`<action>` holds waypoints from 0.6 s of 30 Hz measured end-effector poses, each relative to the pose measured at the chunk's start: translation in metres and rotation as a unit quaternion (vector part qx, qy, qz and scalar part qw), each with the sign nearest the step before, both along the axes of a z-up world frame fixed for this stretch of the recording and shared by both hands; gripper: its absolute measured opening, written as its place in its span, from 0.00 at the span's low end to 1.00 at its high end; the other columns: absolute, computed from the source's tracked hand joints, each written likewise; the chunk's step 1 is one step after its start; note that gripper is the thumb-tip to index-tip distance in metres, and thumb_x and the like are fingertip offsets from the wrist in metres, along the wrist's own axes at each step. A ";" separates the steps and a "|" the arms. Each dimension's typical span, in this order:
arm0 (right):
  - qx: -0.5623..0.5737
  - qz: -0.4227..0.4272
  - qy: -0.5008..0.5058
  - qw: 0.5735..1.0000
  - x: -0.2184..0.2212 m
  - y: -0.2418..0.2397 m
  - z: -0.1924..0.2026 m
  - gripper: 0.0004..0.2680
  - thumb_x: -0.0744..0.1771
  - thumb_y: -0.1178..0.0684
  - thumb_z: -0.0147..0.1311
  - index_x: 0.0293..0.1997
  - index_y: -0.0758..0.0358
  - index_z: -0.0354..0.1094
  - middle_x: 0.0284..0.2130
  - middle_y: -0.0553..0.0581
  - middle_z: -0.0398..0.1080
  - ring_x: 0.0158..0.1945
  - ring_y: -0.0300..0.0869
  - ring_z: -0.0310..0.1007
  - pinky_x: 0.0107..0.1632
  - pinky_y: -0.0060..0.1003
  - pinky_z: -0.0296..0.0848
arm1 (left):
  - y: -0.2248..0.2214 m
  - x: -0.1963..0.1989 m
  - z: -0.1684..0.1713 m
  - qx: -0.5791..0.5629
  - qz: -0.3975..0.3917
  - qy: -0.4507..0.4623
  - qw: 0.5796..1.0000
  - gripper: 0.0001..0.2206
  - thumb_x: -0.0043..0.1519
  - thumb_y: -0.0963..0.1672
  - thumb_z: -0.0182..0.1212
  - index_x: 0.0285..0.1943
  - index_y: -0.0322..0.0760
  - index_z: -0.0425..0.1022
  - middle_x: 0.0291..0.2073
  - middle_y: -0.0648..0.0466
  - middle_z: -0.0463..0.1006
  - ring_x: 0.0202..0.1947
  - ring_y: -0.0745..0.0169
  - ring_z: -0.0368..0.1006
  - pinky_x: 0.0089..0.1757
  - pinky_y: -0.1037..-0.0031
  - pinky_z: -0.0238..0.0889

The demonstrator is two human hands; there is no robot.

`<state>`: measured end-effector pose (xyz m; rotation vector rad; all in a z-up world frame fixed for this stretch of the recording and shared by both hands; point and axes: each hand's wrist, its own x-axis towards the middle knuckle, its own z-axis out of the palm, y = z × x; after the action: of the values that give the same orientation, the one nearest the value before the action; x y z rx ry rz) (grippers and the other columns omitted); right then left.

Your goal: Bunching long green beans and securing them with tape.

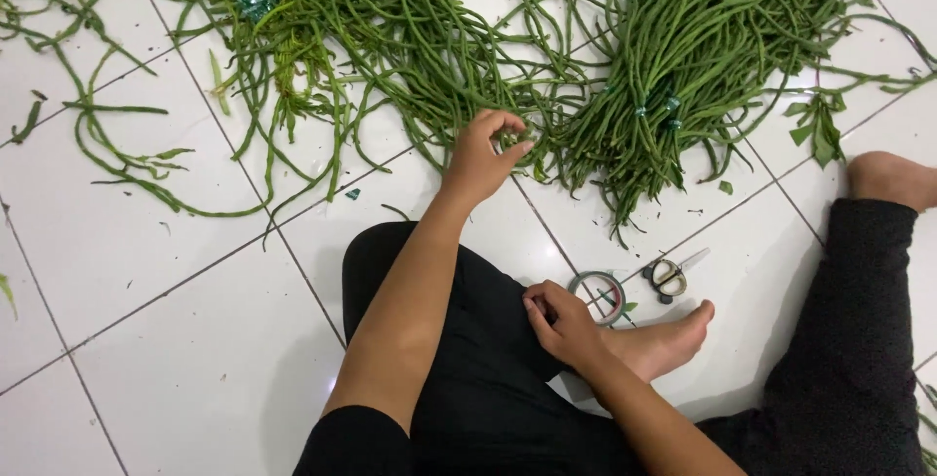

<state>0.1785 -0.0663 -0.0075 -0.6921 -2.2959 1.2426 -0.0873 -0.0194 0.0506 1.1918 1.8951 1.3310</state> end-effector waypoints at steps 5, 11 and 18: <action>-0.078 -0.027 0.019 0.996 0.004 0.002 -0.014 0.03 0.67 0.57 0.55 0.40 0.62 0.75 0.17 0.57 0.68 0.20 0.44 0.69 0.25 0.36 0.67 | 0.008 0.008 -0.021 0.051 -0.068 -0.213 0.973 0.18 0.58 0.45 0.73 0.54 0.34 0.75 0.42 0.49 0.79 0.42 0.63 0.77 0.47 0.68 0.71; -0.122 -0.124 0.063 0.983 0.003 0.012 -0.022 0.06 0.67 0.60 0.55 0.48 0.64 0.71 0.24 0.58 0.69 0.27 0.43 0.69 0.32 0.39 0.69 | 0.008 0.022 -0.008 0.074 -0.113 -0.311 0.941 0.21 0.57 0.44 0.76 0.55 0.31 0.74 0.42 0.51 0.79 0.40 0.68 0.76 0.45 0.72 0.74; -0.048 -0.220 0.096 0.970 -0.013 0.061 0.039 0.19 0.68 0.62 0.53 0.66 0.73 0.52 0.55 0.75 0.59 0.55 0.64 0.65 0.53 0.58 0.69 | 0.005 0.027 0.004 0.047 -0.229 -0.343 0.910 0.20 0.58 0.43 0.74 0.56 0.34 0.74 0.43 0.53 0.78 0.40 0.69 0.77 0.43 0.74 0.75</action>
<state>0.1658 -0.0055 0.0315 -1.0014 -1.8064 1.1520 -0.0602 -0.0144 0.0545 0.9503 0.9909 1.3400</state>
